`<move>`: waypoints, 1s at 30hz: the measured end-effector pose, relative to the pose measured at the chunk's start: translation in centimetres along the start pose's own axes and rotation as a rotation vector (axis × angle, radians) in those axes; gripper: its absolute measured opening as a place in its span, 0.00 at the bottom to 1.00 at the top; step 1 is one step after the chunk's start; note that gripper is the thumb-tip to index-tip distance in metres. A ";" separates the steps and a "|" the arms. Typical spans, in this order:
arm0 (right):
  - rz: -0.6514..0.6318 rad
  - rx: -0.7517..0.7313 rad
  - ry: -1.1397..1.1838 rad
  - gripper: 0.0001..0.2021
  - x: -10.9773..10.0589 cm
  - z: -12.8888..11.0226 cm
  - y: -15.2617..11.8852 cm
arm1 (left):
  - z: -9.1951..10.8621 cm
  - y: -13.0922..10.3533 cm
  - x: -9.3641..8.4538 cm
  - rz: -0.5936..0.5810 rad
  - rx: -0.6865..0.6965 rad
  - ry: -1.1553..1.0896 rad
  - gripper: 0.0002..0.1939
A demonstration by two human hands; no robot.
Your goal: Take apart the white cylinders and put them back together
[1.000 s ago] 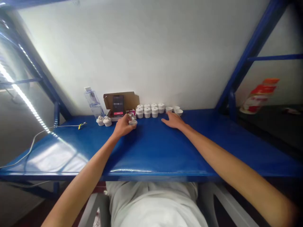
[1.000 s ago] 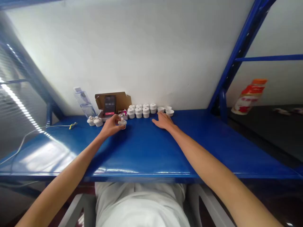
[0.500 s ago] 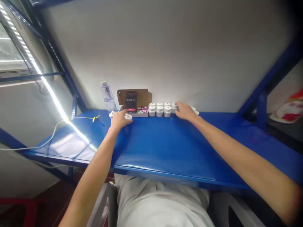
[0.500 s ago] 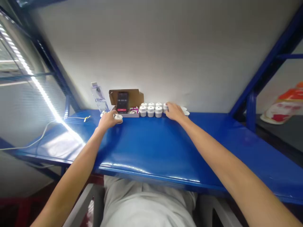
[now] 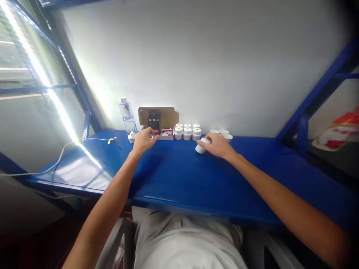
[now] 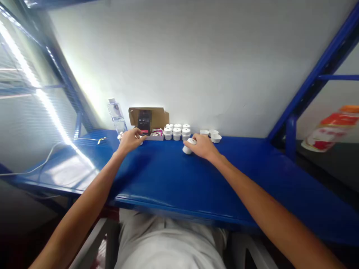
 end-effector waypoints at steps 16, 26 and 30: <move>-0.223 0.109 0.959 0.21 2.1 -8.8 -4.1 | 10.9 -6.0 2.8 -0.211 0.030 -0.645 0.21; 0.175 -0.290 -0.188 0.19 -2.0 -1.2 0.6 | 4.1 -4.2 6.7 -0.222 -0.610 -1.109 0.14; 0.191 -0.128 -0.267 0.17 -1.7 4.8 1.8 | 2.9 -3.5 6.2 -0.195 -0.585 -1.073 0.10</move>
Point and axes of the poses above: each hand's wrist, its own y-axis towards the middle knuckle, its own x-axis out of the palm, z = x × y, the point moved 10 cm from there along y, towards the middle knuckle, and after that the axes turned 13 degrees about z, right-handed, at the moved point
